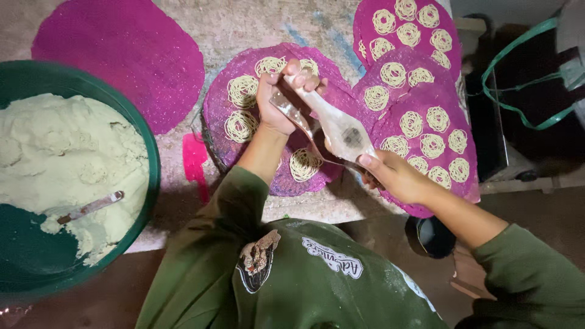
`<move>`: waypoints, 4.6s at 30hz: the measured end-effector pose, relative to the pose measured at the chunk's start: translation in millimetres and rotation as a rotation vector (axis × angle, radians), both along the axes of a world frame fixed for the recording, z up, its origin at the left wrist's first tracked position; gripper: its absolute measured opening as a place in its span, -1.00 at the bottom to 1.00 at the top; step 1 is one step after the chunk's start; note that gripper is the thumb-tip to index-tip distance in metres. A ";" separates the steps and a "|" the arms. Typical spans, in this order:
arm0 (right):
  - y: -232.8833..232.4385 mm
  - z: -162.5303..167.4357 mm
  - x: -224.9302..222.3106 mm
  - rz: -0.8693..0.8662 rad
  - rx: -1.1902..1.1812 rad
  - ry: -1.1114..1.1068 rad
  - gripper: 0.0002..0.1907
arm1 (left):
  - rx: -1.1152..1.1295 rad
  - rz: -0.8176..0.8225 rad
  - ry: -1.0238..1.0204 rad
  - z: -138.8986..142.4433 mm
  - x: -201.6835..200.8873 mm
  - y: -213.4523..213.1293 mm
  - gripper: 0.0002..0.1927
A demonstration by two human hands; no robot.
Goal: The person uses a manual dough press to extrude small spiral-shaped noodles onto purple mats. They repeatedly scoop dough from a green basin, load it into the press, and squeeze the handle to form noodles, then clear the press and repeat.
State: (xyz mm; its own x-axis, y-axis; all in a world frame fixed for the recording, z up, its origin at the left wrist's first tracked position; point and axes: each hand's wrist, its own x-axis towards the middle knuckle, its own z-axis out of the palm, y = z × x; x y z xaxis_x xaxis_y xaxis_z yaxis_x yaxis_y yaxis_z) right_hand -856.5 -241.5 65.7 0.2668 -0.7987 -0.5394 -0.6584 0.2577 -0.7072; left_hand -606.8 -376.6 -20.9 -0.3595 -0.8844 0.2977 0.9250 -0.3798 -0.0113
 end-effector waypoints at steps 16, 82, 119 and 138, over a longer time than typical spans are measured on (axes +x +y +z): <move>-0.5 -50.0 -51.7 -0.013 -0.153 -0.194 -0.28 | -0.660 -0.028 -2.117 -33.7 34.5 91.1 -0.45; -72.8 -9.6 -58.1 -0.408 0.186 -0.669 -0.14 | -0.883 0.550 -2.244 24.1 15.9 23.6 -0.47; 64.6 -84.0 16.1 0.270 0.978 -2.027 -0.26 | -1.317 1.117 -1.305 176.9 -11.3 158.2 -0.72; 61.0 -93.1 8.6 0.251 1.002 -2.000 -0.29 | -1.290 1.072 -1.304 170.8 -19.0 150.3 -0.75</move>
